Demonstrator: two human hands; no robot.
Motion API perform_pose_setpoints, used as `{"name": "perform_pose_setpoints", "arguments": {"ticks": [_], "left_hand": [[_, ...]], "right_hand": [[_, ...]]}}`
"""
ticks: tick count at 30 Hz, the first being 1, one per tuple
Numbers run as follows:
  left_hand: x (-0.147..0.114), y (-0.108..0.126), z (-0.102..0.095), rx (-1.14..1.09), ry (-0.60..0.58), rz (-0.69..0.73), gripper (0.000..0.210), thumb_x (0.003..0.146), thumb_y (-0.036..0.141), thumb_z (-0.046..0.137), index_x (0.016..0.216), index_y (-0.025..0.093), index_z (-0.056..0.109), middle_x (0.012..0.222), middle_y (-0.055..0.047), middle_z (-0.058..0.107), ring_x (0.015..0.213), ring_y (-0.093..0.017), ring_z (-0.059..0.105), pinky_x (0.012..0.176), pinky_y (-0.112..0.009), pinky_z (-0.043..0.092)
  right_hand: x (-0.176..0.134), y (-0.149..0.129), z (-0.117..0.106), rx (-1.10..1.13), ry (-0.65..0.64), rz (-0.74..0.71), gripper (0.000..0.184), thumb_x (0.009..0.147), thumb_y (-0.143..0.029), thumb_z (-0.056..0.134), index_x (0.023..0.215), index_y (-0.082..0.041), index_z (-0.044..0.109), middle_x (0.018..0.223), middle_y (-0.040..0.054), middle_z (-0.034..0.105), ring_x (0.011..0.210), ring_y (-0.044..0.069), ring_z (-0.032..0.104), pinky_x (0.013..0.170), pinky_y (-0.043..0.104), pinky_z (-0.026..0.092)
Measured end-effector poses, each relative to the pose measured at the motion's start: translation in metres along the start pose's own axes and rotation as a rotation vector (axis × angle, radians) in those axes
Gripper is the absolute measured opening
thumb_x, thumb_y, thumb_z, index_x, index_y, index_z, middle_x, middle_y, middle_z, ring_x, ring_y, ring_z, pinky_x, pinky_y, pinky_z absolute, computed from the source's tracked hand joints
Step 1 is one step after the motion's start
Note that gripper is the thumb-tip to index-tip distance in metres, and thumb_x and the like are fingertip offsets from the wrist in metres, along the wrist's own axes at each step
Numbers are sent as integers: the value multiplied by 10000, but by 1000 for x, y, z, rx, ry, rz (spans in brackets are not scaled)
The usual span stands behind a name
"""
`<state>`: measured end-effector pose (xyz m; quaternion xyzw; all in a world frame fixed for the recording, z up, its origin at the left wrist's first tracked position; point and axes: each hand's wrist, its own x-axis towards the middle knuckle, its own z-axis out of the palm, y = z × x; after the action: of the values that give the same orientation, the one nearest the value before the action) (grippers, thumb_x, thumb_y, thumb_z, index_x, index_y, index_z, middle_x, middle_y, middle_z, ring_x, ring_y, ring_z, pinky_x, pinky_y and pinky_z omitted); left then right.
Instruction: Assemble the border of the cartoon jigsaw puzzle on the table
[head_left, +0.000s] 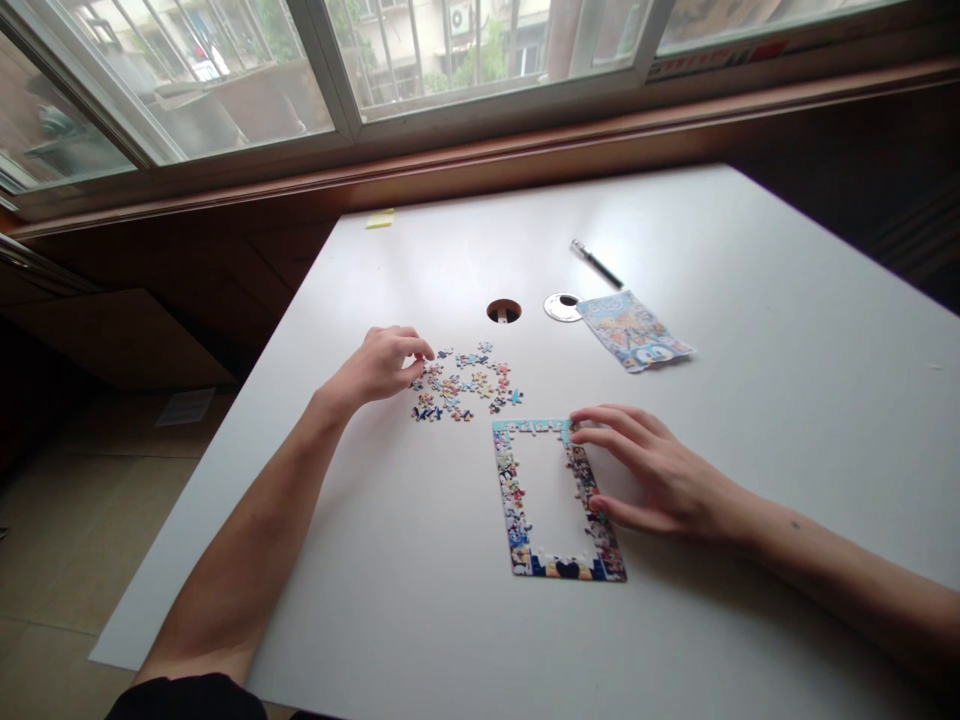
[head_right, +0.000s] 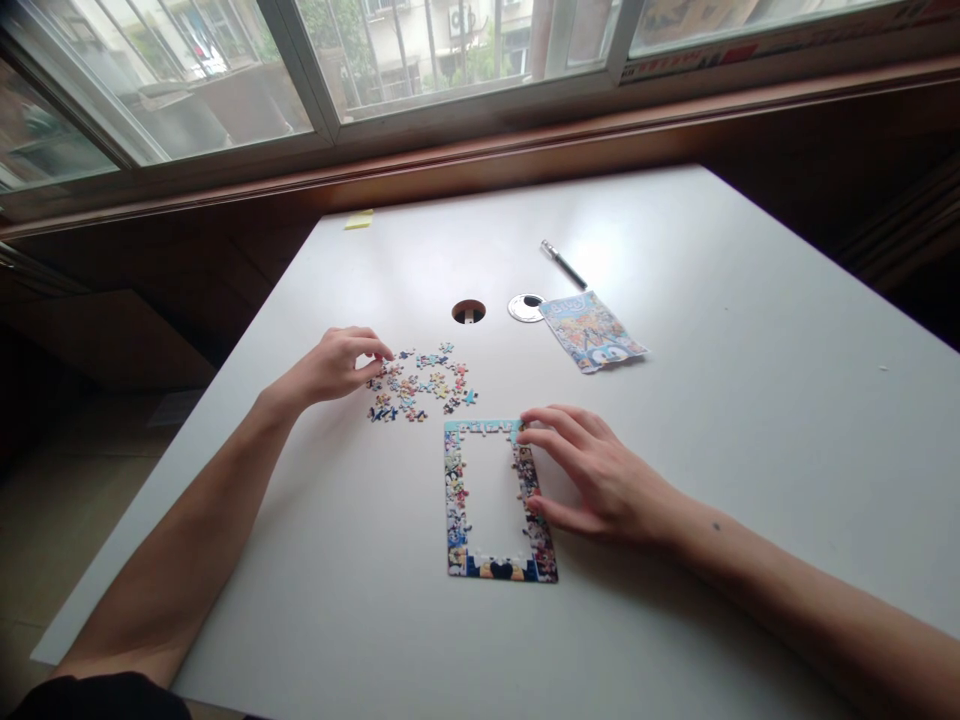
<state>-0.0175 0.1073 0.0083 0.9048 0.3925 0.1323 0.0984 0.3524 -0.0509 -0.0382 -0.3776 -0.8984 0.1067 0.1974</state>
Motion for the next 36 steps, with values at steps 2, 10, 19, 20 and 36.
{"name": "perform_pose_setpoints", "arguments": {"ticks": [2,10,19,20,36], "left_hand": [[0,1,-1,-13,-8,-2,174,879,209,592,944,229,751,950,-42,707,856,-168,640,804,-299,471],[0,2,0,-57,-26,-2,195,891,234,571,949,224,758,938,-42,721,761,-137,636,713,-255,474],[-1,0,-2,-33,-59,4,228,912,240,529,973,227,749,961,-40,717,795,-149,645,757,-284,501],[0,1,0,-19,-64,2,233,922,245,523,984,228,747,985,-44,717,830,-159,649,793,-298,505],[11,44,40,124,-113,62,422,1056,468,282,1384,338,513,1506,-37,474,1373,-261,414,1188,-513,166]], "right_hand": [[0,0,0,5,0,6,547,831,-360,679,1322,-255,463,1388,149,529,1283,337,485,1022,536,459],[1,1,0,13,-3,12,559,827,-367,683,1331,-257,469,1395,150,530,1288,341,485,1024,545,457],[1,-1,-1,49,14,30,548,813,-371,689,1320,-269,507,1394,133,549,1284,340,503,1026,538,462],[1,0,-1,48,13,30,550,813,-372,688,1322,-272,504,1393,133,549,1282,340,504,1024,538,463],[1,-1,-1,31,3,22,551,826,-369,678,1334,-273,489,1402,138,537,1281,341,497,1016,549,465]]}}
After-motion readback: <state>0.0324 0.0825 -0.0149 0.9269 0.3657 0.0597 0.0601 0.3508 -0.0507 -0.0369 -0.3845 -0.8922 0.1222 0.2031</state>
